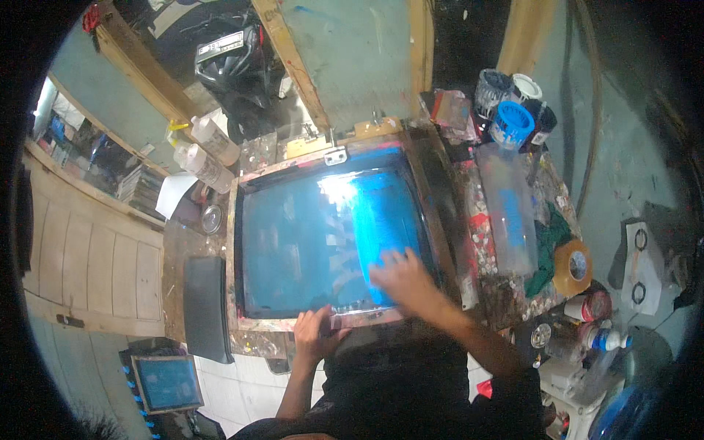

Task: The person performs screen printing on black fabric items by placing each item on a board, lowering a screen, and using a squeegee to apply blue ink. The person then hands the printed items to another person.

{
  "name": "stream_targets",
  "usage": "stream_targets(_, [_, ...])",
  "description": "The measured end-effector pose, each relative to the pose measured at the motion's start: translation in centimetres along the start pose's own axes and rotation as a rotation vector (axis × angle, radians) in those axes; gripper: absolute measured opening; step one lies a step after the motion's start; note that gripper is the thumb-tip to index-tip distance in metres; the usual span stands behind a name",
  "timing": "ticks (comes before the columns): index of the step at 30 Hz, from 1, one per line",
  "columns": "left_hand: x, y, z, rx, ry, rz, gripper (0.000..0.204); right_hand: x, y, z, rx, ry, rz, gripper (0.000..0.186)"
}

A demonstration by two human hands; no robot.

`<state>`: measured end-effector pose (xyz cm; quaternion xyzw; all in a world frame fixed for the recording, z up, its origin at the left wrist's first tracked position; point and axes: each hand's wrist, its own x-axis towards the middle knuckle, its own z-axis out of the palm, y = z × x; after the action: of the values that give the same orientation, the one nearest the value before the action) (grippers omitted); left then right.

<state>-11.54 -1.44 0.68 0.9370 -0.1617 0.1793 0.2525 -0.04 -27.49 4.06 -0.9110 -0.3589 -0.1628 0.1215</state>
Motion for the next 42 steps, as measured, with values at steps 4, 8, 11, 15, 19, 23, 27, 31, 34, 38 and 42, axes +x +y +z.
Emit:
stream_targets(4, [0.8,0.6,0.1,-0.006,-0.031,-0.017,0.068,8.4,7.9,5.0,-0.105,0.027,0.099,0.028])
stream_targets(8, [2.5,2.5,-2.1,-0.032,0.006,-0.050,0.051,15.1,13.6,5.1,0.085,0.041,0.075,0.031])
stream_targets(11, [4.9,4.6,-3.3,-0.167,0.151,0.024,0.029,15.9,15.3,5.0,0.159,0.009,0.064,0.031])
stream_targets(15, [8.6,9.8,-7.1,-0.967,0.059,0.141,0.017,12.3,12.9,4.3,0.136,-0.058,0.147,0.029])
stream_targets(19, [15.3,14.2,-12.7,-1.225,-0.044,0.750,0.016,5.8,3.8,1.7,0.072,-0.087,0.152,0.023])
stream_targets(23, [16.0,16.6,-10.5,-1.296,0.309,0.933,0.023,-1.2,-1.3,-1.2,0.031,-0.199,0.215,0.019])
stream_targets(27, [15.7,14.5,-13.5,-1.238,0.238,0.860,0.020,-4.8,-4.5,-1.0,-0.017,-0.133,0.188,0.027])
stream_targets(31, [11.8,9.5,-11.7,-0.874,0.182,0.236,0.030,-5.7,-5.2,-2.2,-0.043,-0.045,0.157,0.043])
stream_targets(34, [8.7,4.6,-7.7,-0.288,-0.106,-0.161,0.053,-6.6,-5.3,-3.0,0.075,-0.240,0.206,0.057])
stream_targets(38, [-0.2,0.1,-3.6,0.040,-0.265,-0.199,0.064,-6.0,-6.8,-4.4,0.133,-0.153,0.302,0.064])
stream_targets(42, [-0.8,-1.2,-2.5,0.011,-0.125,-0.106,0.063,-5.9,-6.5,-5.9,0.212,-0.282,0.303,0.076])
